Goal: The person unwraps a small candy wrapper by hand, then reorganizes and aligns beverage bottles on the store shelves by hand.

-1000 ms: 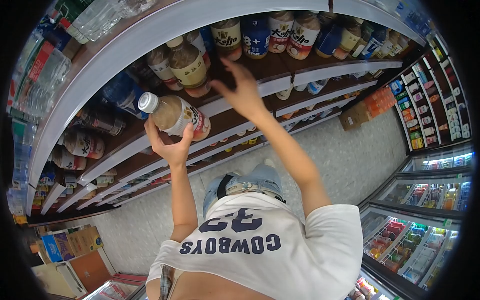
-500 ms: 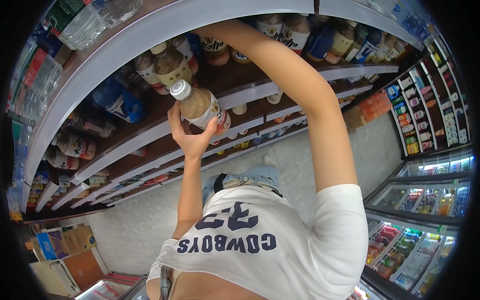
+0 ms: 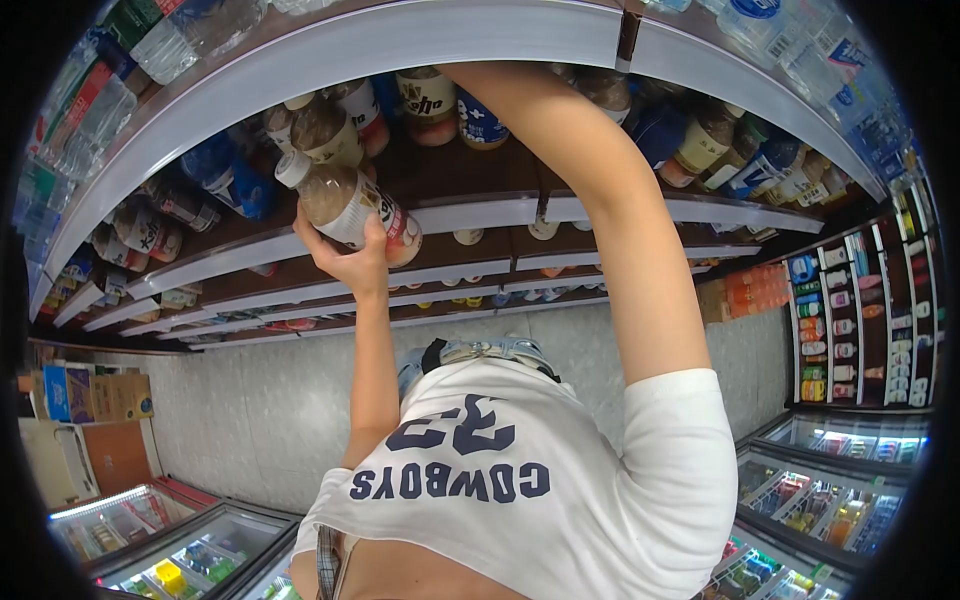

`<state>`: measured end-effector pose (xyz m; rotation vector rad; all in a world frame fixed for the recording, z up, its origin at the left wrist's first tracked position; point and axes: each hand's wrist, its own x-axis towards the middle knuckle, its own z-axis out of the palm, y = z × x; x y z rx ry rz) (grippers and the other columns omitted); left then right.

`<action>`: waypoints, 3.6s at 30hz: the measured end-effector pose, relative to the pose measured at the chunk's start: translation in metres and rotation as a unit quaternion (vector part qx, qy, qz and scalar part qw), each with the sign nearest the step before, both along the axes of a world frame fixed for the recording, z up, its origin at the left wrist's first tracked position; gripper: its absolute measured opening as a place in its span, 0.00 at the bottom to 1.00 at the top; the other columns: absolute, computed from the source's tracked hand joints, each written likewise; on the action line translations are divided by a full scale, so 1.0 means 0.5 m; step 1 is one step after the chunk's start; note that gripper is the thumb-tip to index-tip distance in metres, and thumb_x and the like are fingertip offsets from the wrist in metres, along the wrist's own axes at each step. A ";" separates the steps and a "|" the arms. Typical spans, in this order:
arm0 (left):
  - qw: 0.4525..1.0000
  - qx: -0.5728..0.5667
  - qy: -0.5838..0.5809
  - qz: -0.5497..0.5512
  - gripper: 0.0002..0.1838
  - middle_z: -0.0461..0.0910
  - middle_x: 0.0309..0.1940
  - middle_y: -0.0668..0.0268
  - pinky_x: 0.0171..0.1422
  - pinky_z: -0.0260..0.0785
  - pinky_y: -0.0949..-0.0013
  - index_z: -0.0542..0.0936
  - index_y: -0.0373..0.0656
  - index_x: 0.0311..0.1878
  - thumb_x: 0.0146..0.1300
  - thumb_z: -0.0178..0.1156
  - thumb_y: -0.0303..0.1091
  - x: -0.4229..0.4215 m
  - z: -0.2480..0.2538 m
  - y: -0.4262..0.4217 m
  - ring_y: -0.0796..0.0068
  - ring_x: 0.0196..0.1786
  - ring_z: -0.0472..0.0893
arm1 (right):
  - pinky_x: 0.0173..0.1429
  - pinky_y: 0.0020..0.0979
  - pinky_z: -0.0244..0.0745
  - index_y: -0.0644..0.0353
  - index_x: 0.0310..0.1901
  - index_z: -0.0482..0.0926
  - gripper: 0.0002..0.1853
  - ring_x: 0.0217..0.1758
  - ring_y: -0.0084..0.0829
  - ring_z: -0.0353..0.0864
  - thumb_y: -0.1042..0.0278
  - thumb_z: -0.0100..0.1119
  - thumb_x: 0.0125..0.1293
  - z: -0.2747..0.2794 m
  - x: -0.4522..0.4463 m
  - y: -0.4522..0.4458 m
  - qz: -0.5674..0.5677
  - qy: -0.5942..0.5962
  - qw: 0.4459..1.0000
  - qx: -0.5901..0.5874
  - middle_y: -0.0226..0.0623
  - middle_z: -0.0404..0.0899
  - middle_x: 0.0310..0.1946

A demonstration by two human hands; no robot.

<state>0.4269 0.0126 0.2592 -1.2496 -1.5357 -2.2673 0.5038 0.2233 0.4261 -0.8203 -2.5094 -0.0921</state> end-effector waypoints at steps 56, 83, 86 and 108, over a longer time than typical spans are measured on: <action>0.999 -0.027 0.020 -0.034 0.47 0.65 0.53 0.58 0.61 0.68 0.59 0.67 0.37 0.67 0.38 0.72 0.33 -0.087 0.019 -0.046 0.61 0.56 0.73 | 0.53 0.44 0.76 0.59 0.58 0.74 0.31 0.49 0.48 0.82 0.47 0.67 0.59 0.056 -0.074 -0.103 0.039 -0.100 0.992 -0.063 0.49 0.83 0.43; 0.998 -0.031 -0.008 -0.058 0.46 0.66 0.53 0.58 0.65 0.64 0.59 0.65 0.35 0.67 0.39 0.71 0.31 -0.137 0.010 -0.083 0.61 0.59 0.72 | 0.43 0.49 0.80 0.67 0.64 0.62 0.43 0.36 0.57 0.84 0.45 0.69 0.56 -0.240 -0.078 -0.254 -0.184 0.183 0.963 -0.073 0.56 0.83 0.36; 0.997 -0.038 -0.003 -0.074 0.47 0.65 0.53 0.58 0.66 0.64 0.59 0.65 0.35 0.68 0.40 0.71 0.31 -0.148 0.010 -0.091 0.61 0.59 0.71 | 0.46 0.49 0.80 0.69 0.67 0.58 0.51 0.43 0.57 0.83 0.42 0.72 0.52 -0.239 -0.112 -0.276 -0.227 0.206 0.937 -0.167 0.61 0.81 0.42; 0.991 -0.055 0.004 -0.125 0.47 0.64 0.53 0.59 0.66 0.64 0.59 0.65 0.34 0.67 0.37 0.71 0.31 -0.215 -0.021 -0.149 0.61 0.58 0.70 | 0.38 0.45 0.79 0.67 0.46 0.77 0.24 0.35 0.51 0.85 0.54 0.69 0.57 -0.286 -0.144 -0.222 -0.291 0.229 0.927 -0.061 0.51 0.83 0.30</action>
